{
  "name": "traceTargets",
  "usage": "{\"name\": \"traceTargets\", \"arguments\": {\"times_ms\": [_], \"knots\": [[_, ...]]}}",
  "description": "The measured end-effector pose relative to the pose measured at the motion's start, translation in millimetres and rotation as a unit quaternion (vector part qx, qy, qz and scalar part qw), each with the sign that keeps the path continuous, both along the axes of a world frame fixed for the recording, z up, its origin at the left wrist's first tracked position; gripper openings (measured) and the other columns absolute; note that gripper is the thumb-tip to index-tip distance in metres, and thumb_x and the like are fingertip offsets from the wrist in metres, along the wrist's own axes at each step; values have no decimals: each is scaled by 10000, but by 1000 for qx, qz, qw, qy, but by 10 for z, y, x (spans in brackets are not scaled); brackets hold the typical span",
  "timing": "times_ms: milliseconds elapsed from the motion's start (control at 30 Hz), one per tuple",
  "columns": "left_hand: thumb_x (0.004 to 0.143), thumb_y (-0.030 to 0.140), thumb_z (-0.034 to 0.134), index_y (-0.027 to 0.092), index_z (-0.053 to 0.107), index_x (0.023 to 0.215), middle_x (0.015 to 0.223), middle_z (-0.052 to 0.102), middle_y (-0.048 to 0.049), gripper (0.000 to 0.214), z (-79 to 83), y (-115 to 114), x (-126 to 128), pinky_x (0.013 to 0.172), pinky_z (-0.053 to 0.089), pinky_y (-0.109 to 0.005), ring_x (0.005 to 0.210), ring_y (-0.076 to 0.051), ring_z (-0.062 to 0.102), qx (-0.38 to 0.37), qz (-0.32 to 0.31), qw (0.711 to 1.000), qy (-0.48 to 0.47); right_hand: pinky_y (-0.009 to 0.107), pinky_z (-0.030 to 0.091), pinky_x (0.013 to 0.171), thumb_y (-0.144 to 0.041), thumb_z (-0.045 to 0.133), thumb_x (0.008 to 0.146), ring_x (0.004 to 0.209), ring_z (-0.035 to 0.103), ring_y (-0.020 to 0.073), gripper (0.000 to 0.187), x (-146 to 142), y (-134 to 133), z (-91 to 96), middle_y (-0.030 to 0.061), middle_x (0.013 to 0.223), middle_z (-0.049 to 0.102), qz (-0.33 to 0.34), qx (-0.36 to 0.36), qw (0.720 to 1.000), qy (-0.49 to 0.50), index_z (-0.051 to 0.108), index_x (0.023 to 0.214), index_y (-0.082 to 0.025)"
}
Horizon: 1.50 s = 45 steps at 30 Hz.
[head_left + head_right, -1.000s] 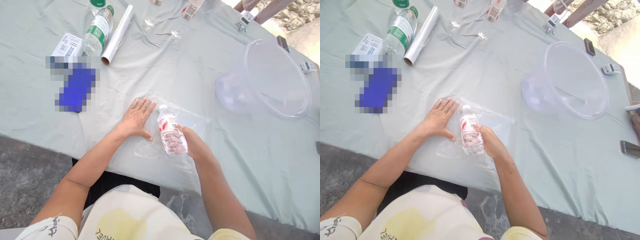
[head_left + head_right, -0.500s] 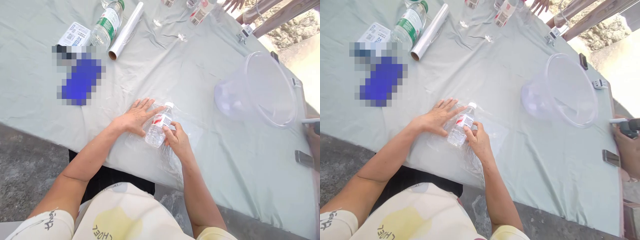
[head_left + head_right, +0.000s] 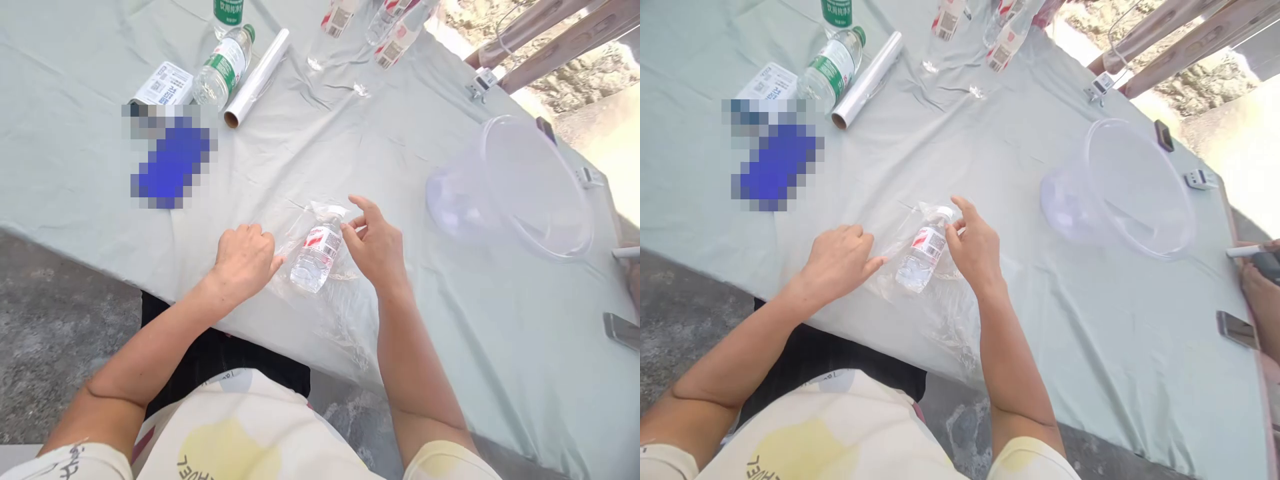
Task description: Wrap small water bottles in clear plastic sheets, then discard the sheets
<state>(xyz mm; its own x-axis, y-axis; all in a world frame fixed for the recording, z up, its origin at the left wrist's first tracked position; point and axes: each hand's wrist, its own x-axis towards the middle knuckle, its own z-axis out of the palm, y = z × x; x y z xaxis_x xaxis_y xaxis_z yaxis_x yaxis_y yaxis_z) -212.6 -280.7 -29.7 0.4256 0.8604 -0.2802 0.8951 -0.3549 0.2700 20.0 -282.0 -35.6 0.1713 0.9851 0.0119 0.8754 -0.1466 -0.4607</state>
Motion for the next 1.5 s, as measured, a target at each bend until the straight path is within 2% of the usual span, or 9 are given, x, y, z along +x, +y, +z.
{"name": "traceTargets", "arguments": {"times_ms": [167,300,467,700,800,967,1133,1333,1500], "knots": [[939,364,606,146,657,840,819,644,-84,246,-293,-399,3,618,394,-332,825,-254,639,-5,31,999,-20,329,423,667,-165,490,802,698,590,199,310,-35,369,43,28,743,661,41,-37,995,-80,730,983,-240],[915,149,543,178,625,790,829,668,-48,152,-422,-585,39,625,438,-325,768,-205,640,90,56,990,-98,279,431,598,-181,511,798,666,626,167,189,73,466,37,28,762,670,-53,14,994,94,672,895,-200],[920,124,514,189,585,789,1064,714,-74,163,-461,-697,195,744,554,-312,915,-186,689,254,23,928,-271,253,441,575,-217,571,749,715,674,166,115,364,462,-160,43,804,697,-130,9,953,274,637,835,-177],[858,-12,545,182,589,766,1046,740,-73,219,-582,-687,443,1002,558,-379,1103,-213,696,390,-130,867,-283,406,489,902,-250,530,816,1033,646,245,224,692,397,-513,52,1058,733,70,70,991,85,742,888,-235],[868,-6,552,180,580,745,1029,738,-56,225,-558,-657,482,1063,524,-398,1163,-210,673,388,-176,865,-263,416,451,969,-194,501,844,1122,595,261,273,795,484,-570,79,1119,710,127,93,987,3,762,910,-233],[887,-2,544,177,587,767,1016,729,-47,220,-514,-664,712,1116,479,-418,1208,-200,646,347,-269,863,-249,337,434,764,-244,478,907,957,584,247,320,867,733,-542,110,969,672,111,84,988,-69,788,981,-210],[895,7,528,172,582,754,883,706,-40,223,-544,-758,984,1117,476,-428,1173,-206,665,350,-336,847,-217,298,411,725,-223,511,890,893,605,202,297,915,800,-482,92,1026,679,140,57,988,-25,791,990,-210],[862,7,565,161,618,821,804,659,-26,169,-555,-804,1065,1190,398,-419,1219,-231,641,326,-376,847,-189,345,461,897,-184,527,854,1037,624,218,271,1287,603,-522,65,1094,707,157,87,983,44,789,915,-219],[850,15,574,170,631,864,820,658,-42,166,-599,-854,1160,1202,387,-399,1191,-237,649,308,-412,847,-134,372,484,891,-146,481,841,979,646,212,340,1528,369,-273,71,1103,712,-19,157,976,152,766,1021,-193]]}}
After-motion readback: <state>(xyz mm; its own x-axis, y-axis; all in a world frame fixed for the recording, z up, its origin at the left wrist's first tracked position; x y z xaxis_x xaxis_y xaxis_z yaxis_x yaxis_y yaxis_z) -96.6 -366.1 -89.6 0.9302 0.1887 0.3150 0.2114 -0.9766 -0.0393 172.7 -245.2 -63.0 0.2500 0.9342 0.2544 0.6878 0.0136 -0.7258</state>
